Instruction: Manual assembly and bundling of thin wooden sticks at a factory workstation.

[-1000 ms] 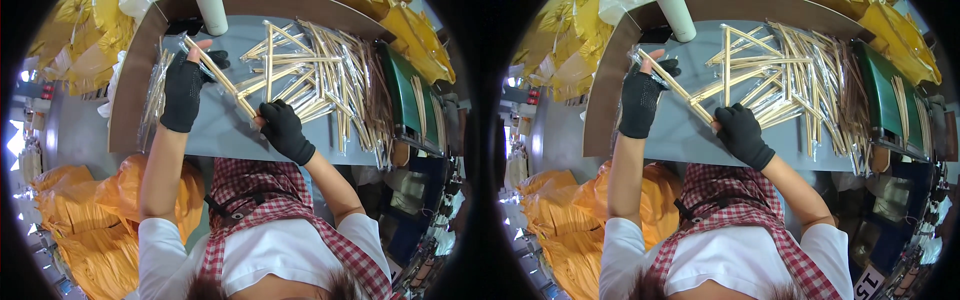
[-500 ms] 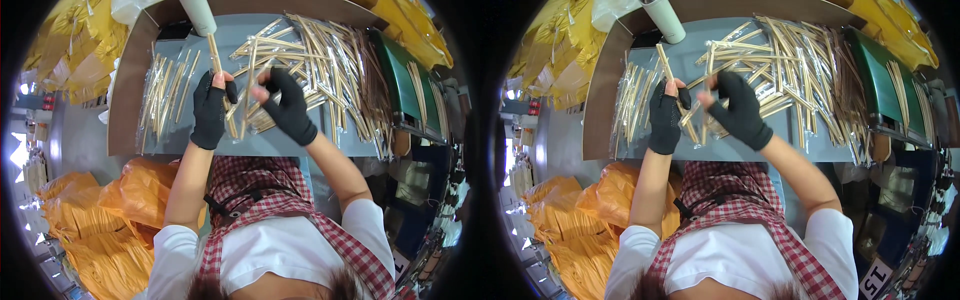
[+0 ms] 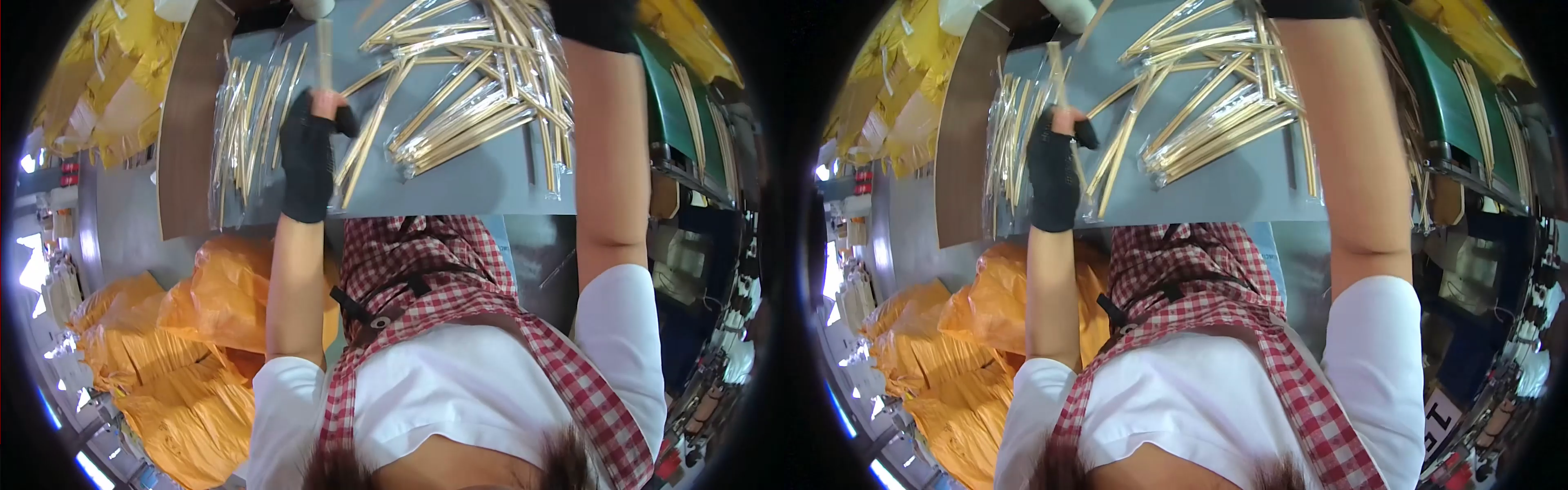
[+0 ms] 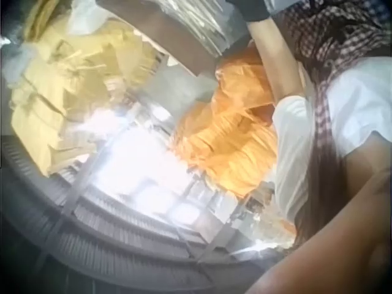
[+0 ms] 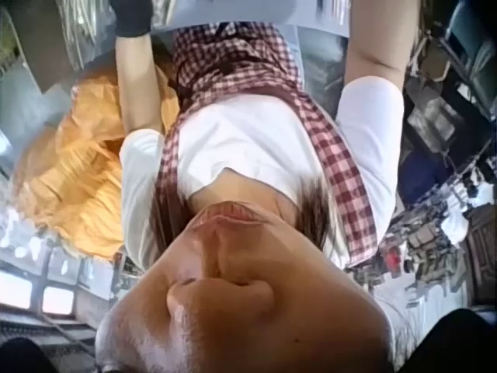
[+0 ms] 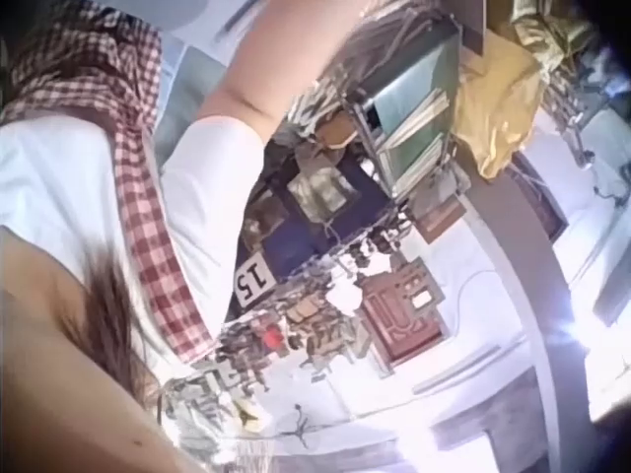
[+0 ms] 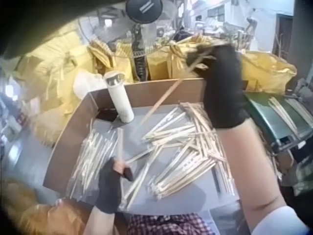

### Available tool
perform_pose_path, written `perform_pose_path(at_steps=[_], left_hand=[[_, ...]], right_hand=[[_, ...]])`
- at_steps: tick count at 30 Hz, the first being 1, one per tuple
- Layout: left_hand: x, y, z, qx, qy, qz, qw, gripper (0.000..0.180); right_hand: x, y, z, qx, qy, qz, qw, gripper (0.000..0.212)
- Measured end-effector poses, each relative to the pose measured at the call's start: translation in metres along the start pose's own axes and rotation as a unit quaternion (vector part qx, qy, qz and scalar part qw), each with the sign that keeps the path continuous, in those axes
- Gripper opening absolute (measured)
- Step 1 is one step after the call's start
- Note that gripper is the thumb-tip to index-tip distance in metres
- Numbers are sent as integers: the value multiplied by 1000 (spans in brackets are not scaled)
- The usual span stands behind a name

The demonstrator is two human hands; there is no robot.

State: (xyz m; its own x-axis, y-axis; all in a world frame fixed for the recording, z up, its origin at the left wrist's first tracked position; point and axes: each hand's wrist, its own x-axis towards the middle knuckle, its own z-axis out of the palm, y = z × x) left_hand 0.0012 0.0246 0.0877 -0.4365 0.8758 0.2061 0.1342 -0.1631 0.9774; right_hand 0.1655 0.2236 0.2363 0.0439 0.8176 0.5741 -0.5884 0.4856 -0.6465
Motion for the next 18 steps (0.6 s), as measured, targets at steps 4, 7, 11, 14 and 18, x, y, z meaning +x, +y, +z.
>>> perform_pose_path(at_steps=[4, 7, 11, 14, 18], left_hand=[[0, -25, -42, -138, 163, -25, 977, 29], [-4, -34, -74, -248, 180, -42, 951, 27], [-12, -36, -100, -367, 171, -38, 913, 25], [-16, -27, -102, -395, 195, -50, 897, 24], [-27, -18, -105, -397, 236, -63, 885, 24]], right_hand=[[2, 12, -67, -453, -136, -63, 879, 27], [-78, 111, -83, -281, -387, 7, 878, 17], [-166, 103, -50, -438, -507, -19, 742, 33], [-184, 118, -42, -500, -531, -30, 684, 38], [-192, 128, -42, -513, -554, -19, 655, 31]])
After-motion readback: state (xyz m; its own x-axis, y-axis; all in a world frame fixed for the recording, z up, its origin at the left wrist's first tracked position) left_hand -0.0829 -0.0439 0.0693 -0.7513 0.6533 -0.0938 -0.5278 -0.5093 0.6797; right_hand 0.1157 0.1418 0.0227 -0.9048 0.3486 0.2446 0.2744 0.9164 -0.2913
